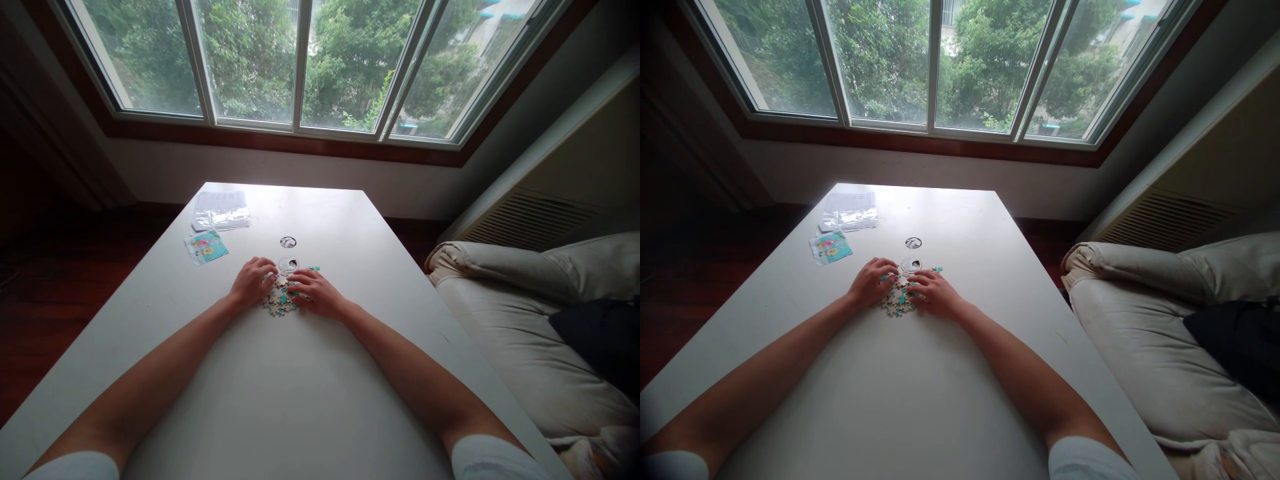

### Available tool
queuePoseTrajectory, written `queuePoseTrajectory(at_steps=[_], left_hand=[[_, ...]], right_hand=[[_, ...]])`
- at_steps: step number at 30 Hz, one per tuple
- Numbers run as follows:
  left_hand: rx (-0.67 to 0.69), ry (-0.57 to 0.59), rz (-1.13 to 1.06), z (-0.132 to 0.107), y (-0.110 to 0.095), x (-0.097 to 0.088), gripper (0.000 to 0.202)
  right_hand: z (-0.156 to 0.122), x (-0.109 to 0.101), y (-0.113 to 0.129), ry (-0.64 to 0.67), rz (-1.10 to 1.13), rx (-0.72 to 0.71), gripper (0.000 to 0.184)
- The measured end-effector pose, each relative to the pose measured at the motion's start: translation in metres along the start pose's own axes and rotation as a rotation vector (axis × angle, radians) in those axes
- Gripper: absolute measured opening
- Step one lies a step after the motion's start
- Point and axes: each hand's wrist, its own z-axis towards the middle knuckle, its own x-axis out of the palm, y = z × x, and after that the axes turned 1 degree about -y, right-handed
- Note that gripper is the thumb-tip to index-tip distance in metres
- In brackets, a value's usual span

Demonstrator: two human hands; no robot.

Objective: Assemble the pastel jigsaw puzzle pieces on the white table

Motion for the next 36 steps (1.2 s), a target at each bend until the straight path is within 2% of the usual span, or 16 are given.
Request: queuePoseTrajectory(at_steps=[5, 9, 16, 24, 30, 36], left_hand=[[0.136, 0.102, -0.076, 0.000, 0.000, 0.003, 0.017], [0.179, 0.124, -0.095, 0.001, 0.003, 0.007, 0.021], [0.168, 0.120, -0.045, 0.001, 0.004, 0.005, 0.023], [0.166, 0.145, -0.014, 0.002, 0.003, -0.001, 0.023], [0.171, 0.145, 0.000, 0.002, 0.004, 0.001, 0.029], [0.127, 0.088, -0.044, 0.002, 0.005, 0.003, 0.031]], right_hand=[[0.002, 0.003, -0.001, 0.014, -0.005, -0.016, 0.026], [0.003, 0.004, -0.004, -0.019, -0.009, -0.035, 0.028], [0.002, 0.003, -0.006, -0.074, 0.047, 0.002, 0.030], [0.003, 0.012, -0.022, -0.215, 0.364, 0.207, 0.025], [0.005, 0.014, -0.025, -0.242, 0.277, 0.224, 0.021], [0.003, 0.017, -0.030, -0.263, 0.203, 0.268, 0.020]])
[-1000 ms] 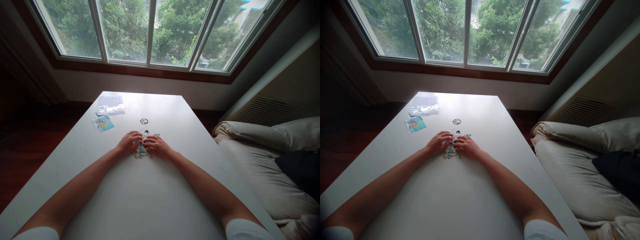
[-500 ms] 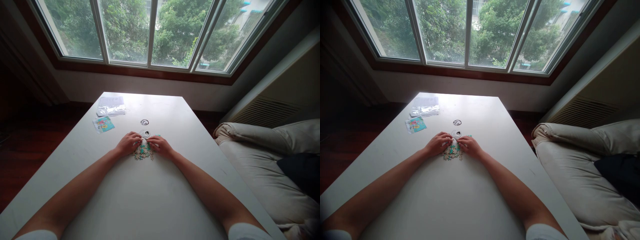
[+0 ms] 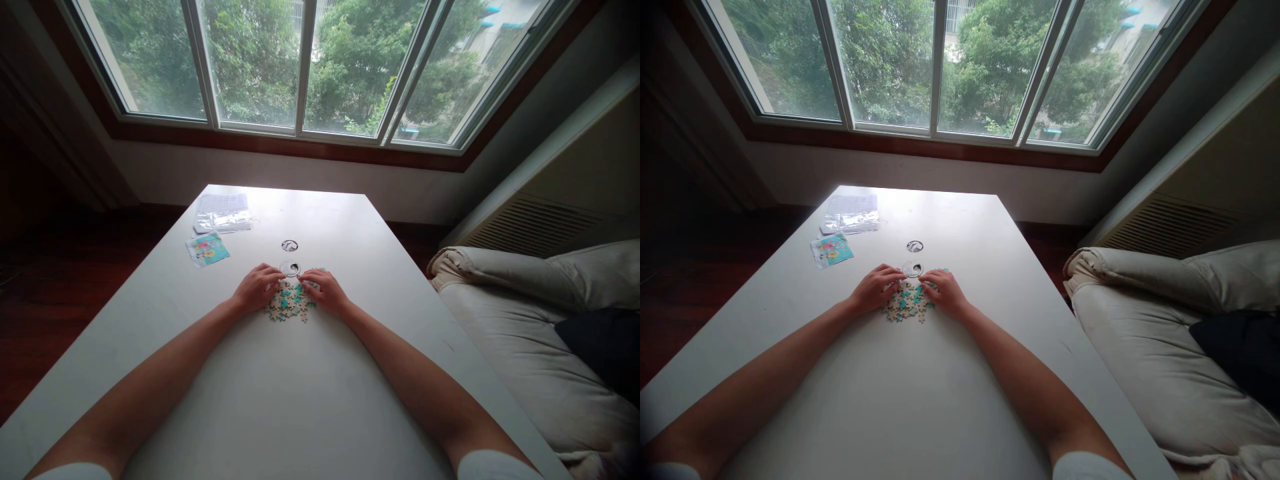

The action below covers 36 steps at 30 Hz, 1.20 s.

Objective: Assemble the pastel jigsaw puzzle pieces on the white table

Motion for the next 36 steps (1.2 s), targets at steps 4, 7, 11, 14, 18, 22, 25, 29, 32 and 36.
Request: queuePoseTrajectory(at_steps=[4, 7, 11, 14, 18, 22, 25, 29, 32, 36], left_hand=[[-0.041, -0.016, -0.004, 0.000, 0.001, 0.001, 0.031], [-0.056, -0.025, 0.023, 0.000, 0.001, 0.000, 0.030], [-0.019, -0.024, -0.003, -0.001, -0.001, -0.002, 0.022], [0.028, -0.008, -0.038, -0.001, -0.005, -0.004, 0.018], [0.083, 0.067, -0.046, -0.001, -0.013, -0.009, 0.016], [0.091, 0.125, -0.021, -0.001, -0.018, -0.010, 0.014], [0.071, 0.120, -0.003, -0.001, -0.017, -0.008, 0.011], [0.072, 0.123, -0.004, -0.002, -0.018, -0.008, 0.010], [0.092, 0.135, -0.015, -0.002, -0.019, -0.008, 0.013], [0.102, 0.144, -0.036, -0.002, -0.020, -0.010, 0.013]], right_hand=[[0.000, -0.001, -0.001, 0.000, -0.043, -0.016, 0.020], [0.000, -0.003, 0.002, -0.023, -0.075, -0.025, 0.018], [-0.002, -0.008, 0.010, 0.024, -0.085, -0.082, 0.015], [-0.003, -0.013, 0.017, 0.095, -0.133, -0.144, 0.014], [-0.004, -0.018, 0.025, 0.187, -0.174, -0.213, 0.019], [-0.005, -0.016, 0.032, 0.239, -0.215, -0.255, 0.025], [-0.006, -0.011, 0.034, 0.254, -0.237, -0.274, 0.022], [-0.007, -0.006, 0.033, 0.244, -0.258, -0.285, 0.012], [-0.007, -0.005, 0.030, 0.214, -0.228, -0.272, 0.013], [-0.007, -0.005, 0.023, 0.099, -0.145, -0.165, 0.015]])
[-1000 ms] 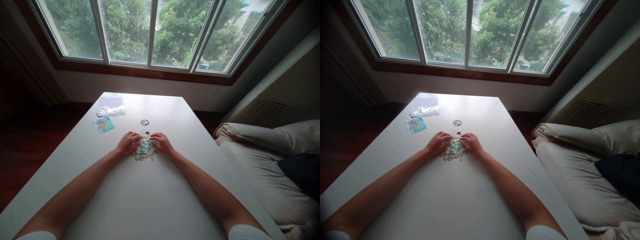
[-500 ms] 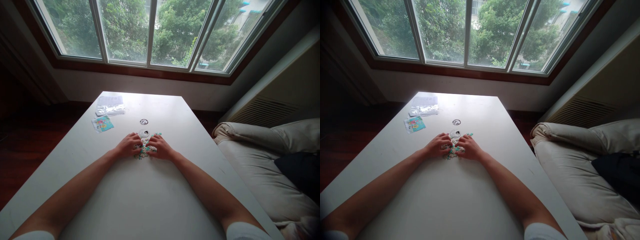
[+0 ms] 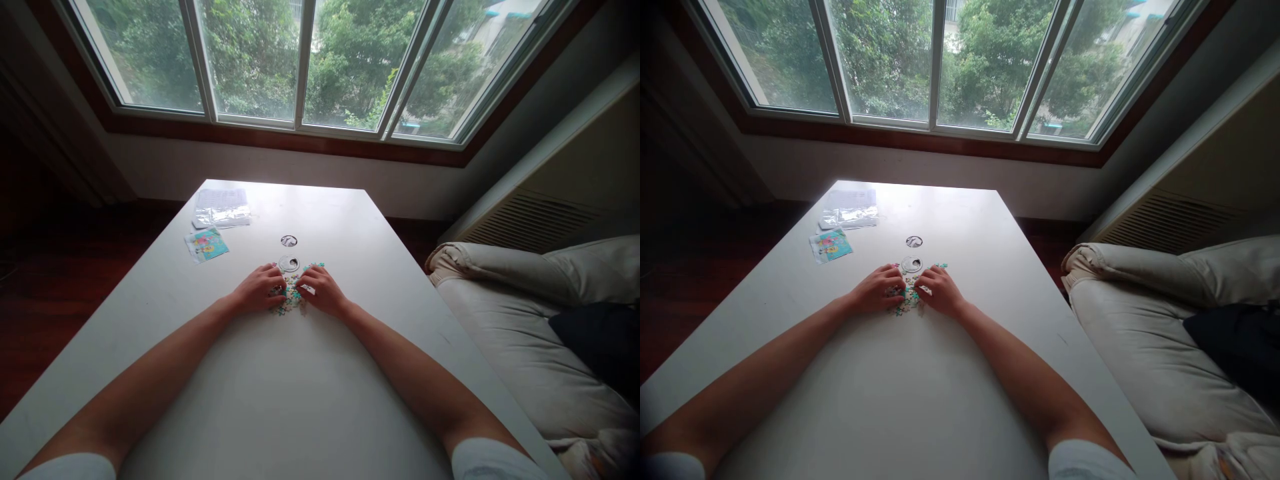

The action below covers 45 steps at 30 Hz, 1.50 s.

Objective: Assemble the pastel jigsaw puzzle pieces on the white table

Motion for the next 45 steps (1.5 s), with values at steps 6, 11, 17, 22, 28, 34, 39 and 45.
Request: queuePoseTrajectory(at_steps=[6, 11, 17, 22, 28, 34, 39, 45], left_hand=[[-0.024, -0.029, -0.134, 0.001, -0.001, 0.000, 0.009], [-0.159, -0.122, -0.229, -0.001, 0.002, 0.003, 0.010], [-0.335, -0.254, -0.141, -0.004, 0.013, 0.007, 0.016], [-0.425, -0.253, -0.012, -0.005, 0.019, 0.004, 0.023], [-0.422, -0.248, -0.011, -0.003, 0.018, 0.004, 0.018], [-0.387, -0.243, -0.021, 0.002, 0.010, 0.008, 0.016], [-0.427, -0.219, 0.043, 0.005, 0.006, 0.012, 0.012], [-0.251, -0.171, 0.078, 0.001, -0.003, 0.012, 0.010]], right_hand=[[-0.001, 0.000, -0.016, -0.150, 0.046, 0.271, 0.016], [-0.001, -0.002, -0.023, -0.171, 0.025, 0.377, 0.019], [-0.006, -0.005, -0.036, -0.193, -0.021, 0.457, 0.019], [-0.010, -0.008, -0.041, -0.182, -0.161, 0.529, 0.011], [-0.005, -0.008, -0.022, -0.107, -0.062, 0.228, 0.010], [-0.001, -0.001, -0.007, 0.048, -0.084, 0.023, 0.019], [-0.001, 0.000, -0.008, 0.053, -0.104, 0.006, 0.022], [-0.003, 0.002, -0.013, -0.020, -0.070, 0.070, 0.031]])
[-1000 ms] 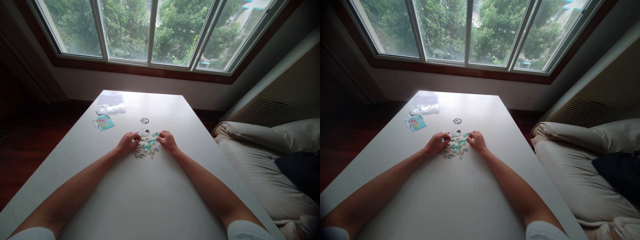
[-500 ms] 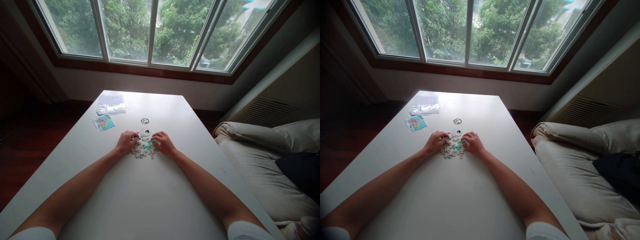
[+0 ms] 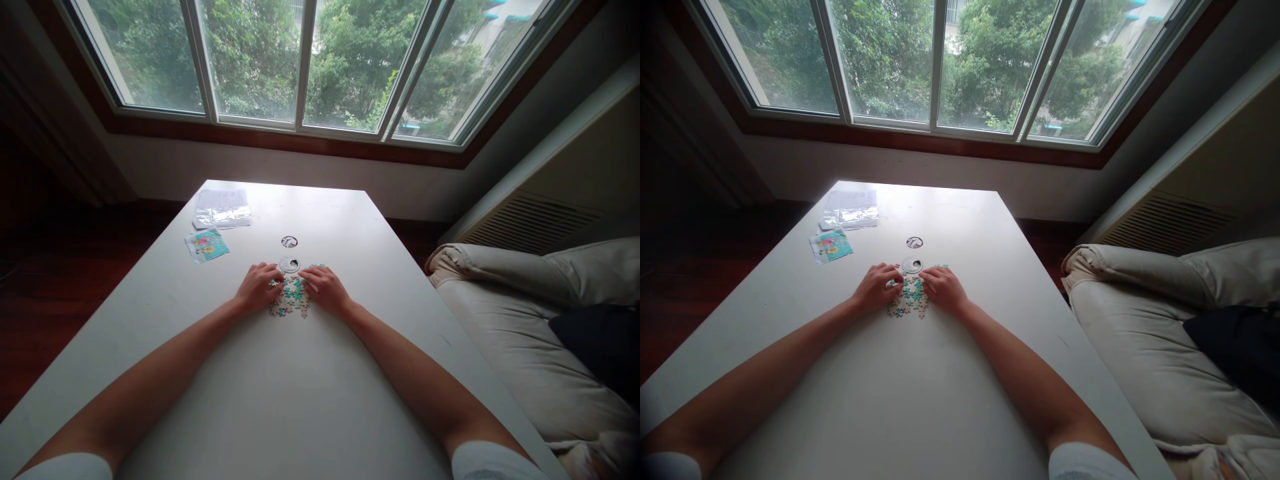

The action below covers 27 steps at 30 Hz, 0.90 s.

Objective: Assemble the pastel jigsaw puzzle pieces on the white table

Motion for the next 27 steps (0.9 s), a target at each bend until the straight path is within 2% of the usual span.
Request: queuePoseTrajectory(at_steps=[5, 10, 15, 21, 25, 27], left_hand=[[0.067, 0.087, 0.029, -0.003, -0.005, -0.005, 0.012], [0.104, 0.149, 0.014, -0.002, -0.004, -0.008, 0.015], [0.109, 0.127, -0.044, -0.002, -0.001, -0.008, 0.014], [-0.083, 0.000, 0.017, 0.000, 0.013, -0.014, 0.021], [-0.266, 0.000, 0.121, 0.002, 0.030, -0.028, 0.022], [-0.317, 0.051, 0.154, 0.002, 0.038, -0.033, 0.018]], right_hand=[[-0.002, 0.003, -0.007, -0.004, 0.046, 0.087, 0.037], [-0.002, 0.001, -0.007, -0.048, -0.035, 0.120, 0.027], [-0.002, -0.011, 0.000, -0.022, 0.012, 0.055, 0.017], [-0.004, -0.029, 0.003, 0.211, 0.018, -0.128, 0.009], [-0.004, -0.032, 0.002, 0.248, -0.008, -0.151, 0.008], [-0.003, -0.031, 0.002, 0.239, -0.017, -0.156, 0.007]])
